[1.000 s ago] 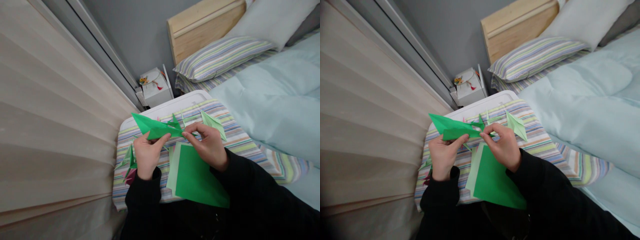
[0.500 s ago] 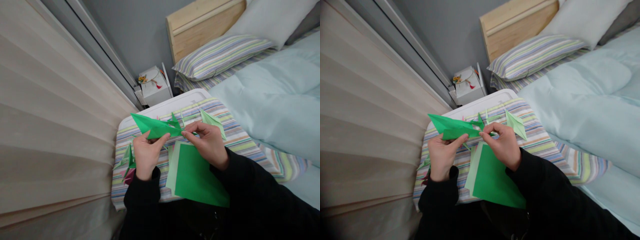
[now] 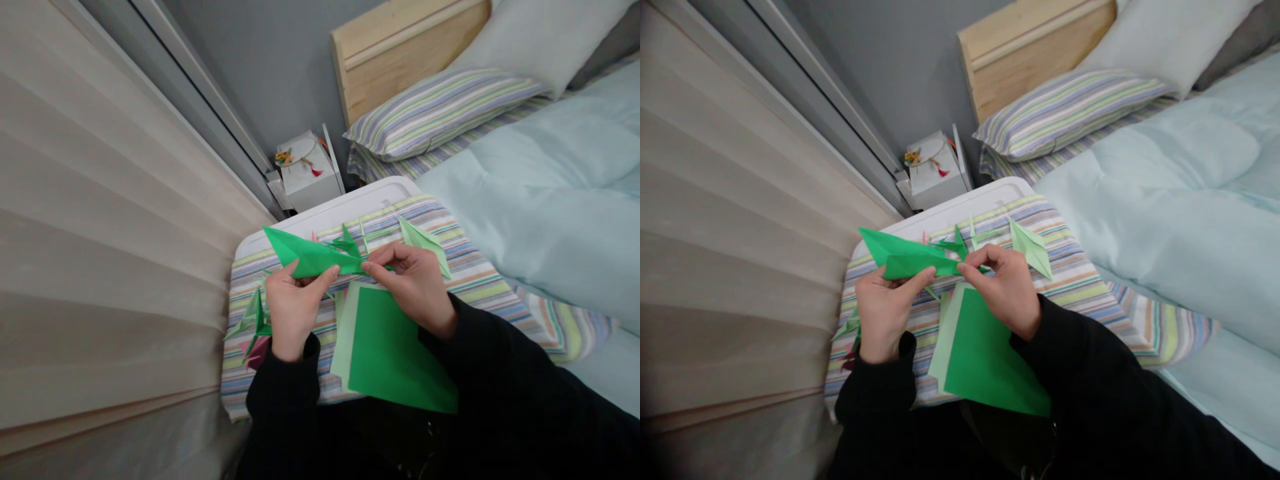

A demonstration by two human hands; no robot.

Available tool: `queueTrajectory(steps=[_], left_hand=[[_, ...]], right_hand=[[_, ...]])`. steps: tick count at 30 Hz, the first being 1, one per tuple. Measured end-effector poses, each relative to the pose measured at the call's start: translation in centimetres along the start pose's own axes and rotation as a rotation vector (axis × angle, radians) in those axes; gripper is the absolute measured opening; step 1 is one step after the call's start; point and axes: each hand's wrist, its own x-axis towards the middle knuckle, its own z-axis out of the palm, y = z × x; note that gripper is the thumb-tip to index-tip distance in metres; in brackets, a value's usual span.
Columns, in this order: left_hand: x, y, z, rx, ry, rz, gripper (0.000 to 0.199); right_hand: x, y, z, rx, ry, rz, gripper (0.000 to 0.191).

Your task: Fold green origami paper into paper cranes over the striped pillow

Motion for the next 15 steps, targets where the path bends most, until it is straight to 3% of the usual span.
queueTrajectory(steps=[7,10,15], left_hand=[[0.0,0.0,0.4,-0.087,0.038,0.017,0.035],[0.0,0.2,0.8,-0.129,0.097,0.062,0.057],[-0.2,0.6,1.5,-0.214,0.129,0.128,0.104]], right_hand=[[0.0,-0.4,0.1,0.094,-0.009,0.091,0.021],[0.1,-0.3,0.1,0.089,-0.038,0.151,0.026],[0.1,0.1,0.2,0.015,-0.11,0.16,0.014]])
